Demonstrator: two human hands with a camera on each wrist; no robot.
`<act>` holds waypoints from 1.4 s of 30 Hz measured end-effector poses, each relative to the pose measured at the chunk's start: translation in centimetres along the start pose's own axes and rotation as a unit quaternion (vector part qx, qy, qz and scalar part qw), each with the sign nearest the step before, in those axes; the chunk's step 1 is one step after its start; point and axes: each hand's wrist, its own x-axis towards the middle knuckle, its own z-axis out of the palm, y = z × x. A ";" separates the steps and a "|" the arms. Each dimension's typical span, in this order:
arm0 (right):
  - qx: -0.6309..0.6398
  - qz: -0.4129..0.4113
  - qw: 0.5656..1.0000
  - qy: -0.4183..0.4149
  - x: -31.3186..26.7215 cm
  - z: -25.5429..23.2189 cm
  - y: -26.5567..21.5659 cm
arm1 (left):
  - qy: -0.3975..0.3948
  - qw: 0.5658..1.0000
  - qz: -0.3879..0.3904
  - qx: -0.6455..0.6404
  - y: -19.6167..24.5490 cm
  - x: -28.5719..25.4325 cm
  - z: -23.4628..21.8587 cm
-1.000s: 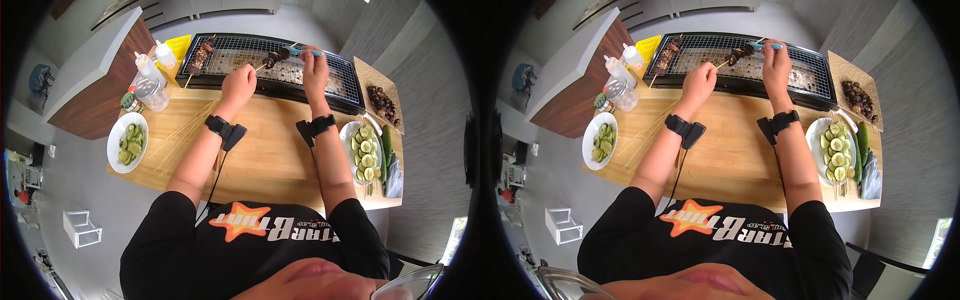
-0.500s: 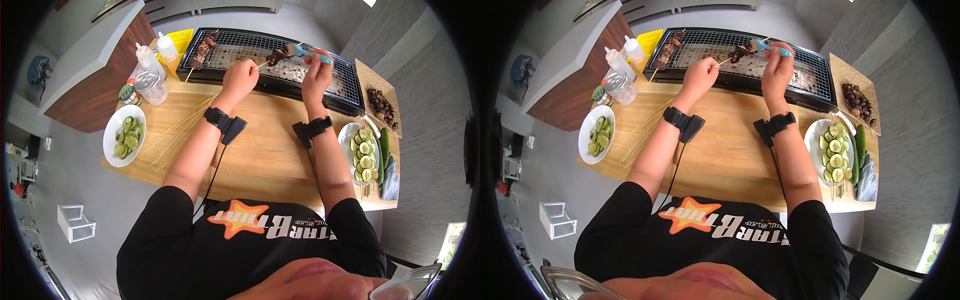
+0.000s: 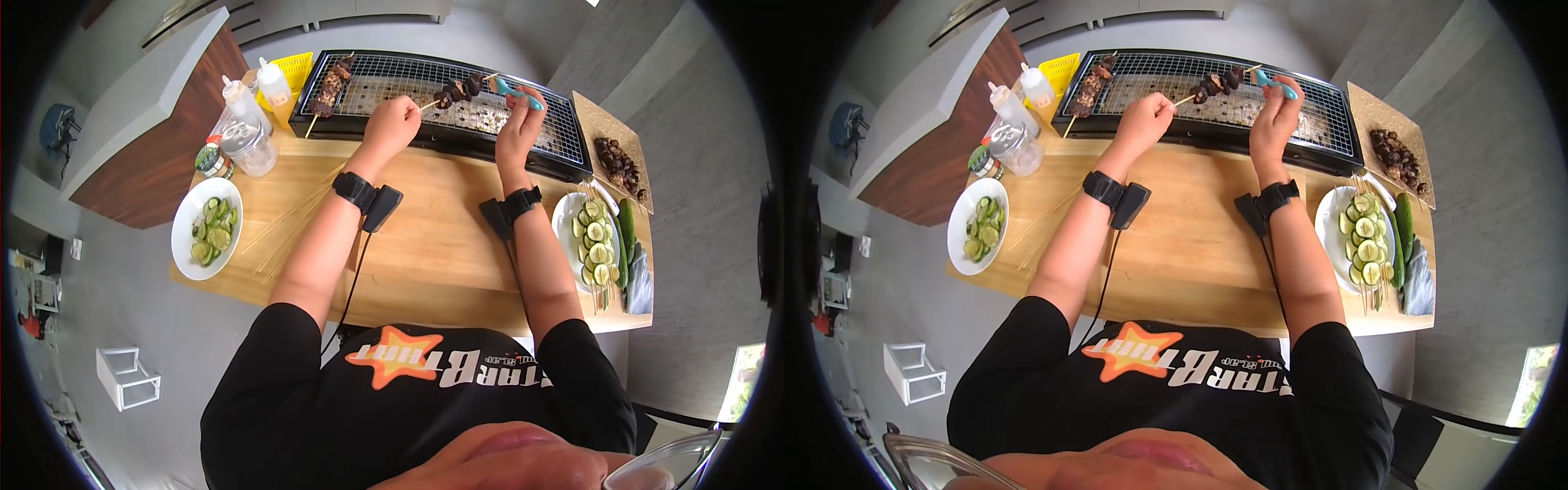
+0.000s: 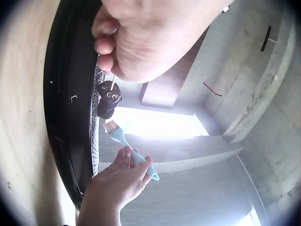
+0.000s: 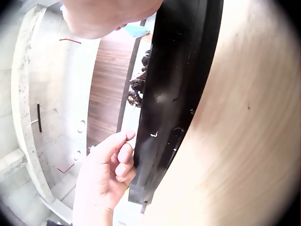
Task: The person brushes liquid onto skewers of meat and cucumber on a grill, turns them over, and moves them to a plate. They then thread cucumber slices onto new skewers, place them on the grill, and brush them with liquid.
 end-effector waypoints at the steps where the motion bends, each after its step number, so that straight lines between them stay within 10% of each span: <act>1: 0.013 0.004 1.000 0.005 0.1 0.1 -0.4 | -0.004 1.000 0.000 -0.009 -0.2 0.2 -0.1; 18: -0.063 0.082 0.976 -0.193 4.8 4.3 -4.0 | 0.070 0.994 0.025 0.086 0.3 -0.2 -0.9; 26: -0.186 -0.005 0.980 -0.075 6.7 1.5 -3.2 | 0.052 0.997 0.005 0.057 0.7 -0.2 -1.1; 42: -0.024 0.087 0.966 -0.243 4.6 4.4 -4.9 | 0.064 0.995 0.024 0.077 0.8 -0.2 -1.2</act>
